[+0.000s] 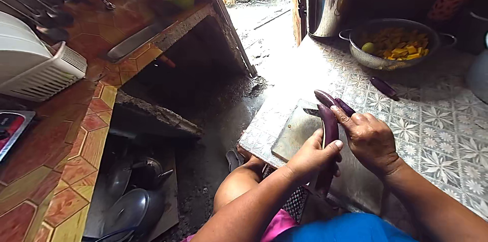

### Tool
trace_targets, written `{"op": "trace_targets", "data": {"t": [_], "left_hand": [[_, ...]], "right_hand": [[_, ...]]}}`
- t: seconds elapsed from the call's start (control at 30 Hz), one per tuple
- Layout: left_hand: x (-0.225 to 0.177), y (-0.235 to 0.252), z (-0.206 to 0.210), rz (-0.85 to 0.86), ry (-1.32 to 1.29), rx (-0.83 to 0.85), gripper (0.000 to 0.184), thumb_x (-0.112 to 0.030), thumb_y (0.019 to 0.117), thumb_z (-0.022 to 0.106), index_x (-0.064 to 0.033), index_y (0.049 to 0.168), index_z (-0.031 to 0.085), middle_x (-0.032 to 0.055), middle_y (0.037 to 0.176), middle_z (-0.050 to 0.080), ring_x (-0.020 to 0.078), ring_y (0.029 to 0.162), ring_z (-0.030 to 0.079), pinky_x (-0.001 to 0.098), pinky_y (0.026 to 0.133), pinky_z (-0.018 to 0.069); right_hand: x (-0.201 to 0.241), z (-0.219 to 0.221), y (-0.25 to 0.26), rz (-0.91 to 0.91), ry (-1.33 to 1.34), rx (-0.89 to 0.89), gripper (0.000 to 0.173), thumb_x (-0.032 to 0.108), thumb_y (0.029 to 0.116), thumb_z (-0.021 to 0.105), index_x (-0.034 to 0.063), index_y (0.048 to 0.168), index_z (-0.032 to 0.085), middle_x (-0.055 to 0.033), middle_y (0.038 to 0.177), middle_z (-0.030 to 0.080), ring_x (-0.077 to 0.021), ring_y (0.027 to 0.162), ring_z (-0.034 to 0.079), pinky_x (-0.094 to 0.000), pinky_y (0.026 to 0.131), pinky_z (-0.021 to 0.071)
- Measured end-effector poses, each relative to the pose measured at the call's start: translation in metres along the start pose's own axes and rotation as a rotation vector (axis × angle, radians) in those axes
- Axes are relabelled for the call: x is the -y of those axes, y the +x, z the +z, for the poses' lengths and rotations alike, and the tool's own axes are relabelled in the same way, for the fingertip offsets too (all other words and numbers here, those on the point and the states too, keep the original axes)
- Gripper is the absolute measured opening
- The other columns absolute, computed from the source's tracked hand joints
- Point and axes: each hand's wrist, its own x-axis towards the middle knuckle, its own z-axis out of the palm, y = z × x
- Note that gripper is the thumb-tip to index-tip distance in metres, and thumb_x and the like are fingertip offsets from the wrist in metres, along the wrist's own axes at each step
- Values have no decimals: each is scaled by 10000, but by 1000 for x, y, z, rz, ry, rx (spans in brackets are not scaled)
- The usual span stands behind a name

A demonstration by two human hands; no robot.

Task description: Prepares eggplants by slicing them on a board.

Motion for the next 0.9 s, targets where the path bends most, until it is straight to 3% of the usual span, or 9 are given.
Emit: {"op": "trace_targets", "data": {"t": [0.13, 0.2, 0.27, 0.33, 0.43, 0.6, 0.73, 0.9], "left_hand": [[-8, -3, -12, -66, 146, 145, 222, -161, 1089, 459, -65, 1286, 426, 4, 762, 529, 80, 549, 548, 228, 532, 523], [-11, -6, -17, -86, 272, 217, 236, -175, 1086, 475, -69, 1292, 433, 5, 770, 529, 77, 549, 541, 229, 529, 514], [-14, -10, -17, -106, 446, 291, 286, -199, 1074, 508, -71, 1322, 446, 16, 793, 560, 82, 560, 556, 245, 537, 523], [-13, -12, -14, -152, 539, 318, 334, -218, 1073, 529, -73, 1365, 456, 36, 828, 589, 96, 578, 578, 267, 549, 537], [-9, 0, -11, -147, 435, 150, 325, -231, 1070, 529, -52, 1333, 461, 51, 885, 639, 104, 592, 615, 273, 574, 565], [-29, 41, 4, -29, 181, -29, 277, -140, 1091, 454, -20, 1339, 436, 82, 955, 645, 119, 621, 633, 265, 595, 574], [-53, 86, 38, -65, 20, -131, 214, -103, 1102, 426, -16, 1296, 441, 89, 936, 618, 129, 664, 644, 261, 632, 582], [-48, 140, 64, -91, 114, -285, 343, -57, 1046, 495, -4, 1379, 428, 129, 1002, 609, 166, 757, 656, 302, 695, 578]], "right_hand": [[-25, 4, 4, 20, 33, 24, 391, 168, 1027, 480, 239, 1326, 723, -156, 696, 638, -370, 657, 648, -488, 552, 479], [-39, 3, 6, 116, 26, 37, 403, 87, 1005, 499, 199, 1316, 729, -189, 724, 660, -398, 677, 664, -520, 570, 490], [-58, -2, 7, 294, 18, 108, 390, 100, 1044, 486, 147, 1383, 673, -259, 876, 709, -472, 782, 699, -619, 645, 532], [-81, -4, 5, 481, 46, 110, 375, 173, 1086, 459, 103, 1413, 629, -307, 1001, 712, -530, 878, 698, -686, 720, 513], [-96, -5, 5, 665, 193, 14, 379, 222, 1100, 434, 20, 1346, 638, -304, 1102, 710, -503, 1012, 690, -679, 872, 493], [-102, 19, -5, 681, 210, -77, 369, 201, 1081, 460, -14, 1319, 644, -297, 1074, 717, -479, 966, 709, -643, 840, 521], [-108, 21, -6, 656, 238, -139, 368, 190, 1076, 460, -28, 1308, 646, -277, 1111, 722, -445, 995, 715, -605, 864, 534], [-115, 22, -9, 645, 314, -168, 364, 185, 1071, 473, -48, 1284, 655, -269, 1090, 730, -405, 961, 727, -569, 861, 549]]}}
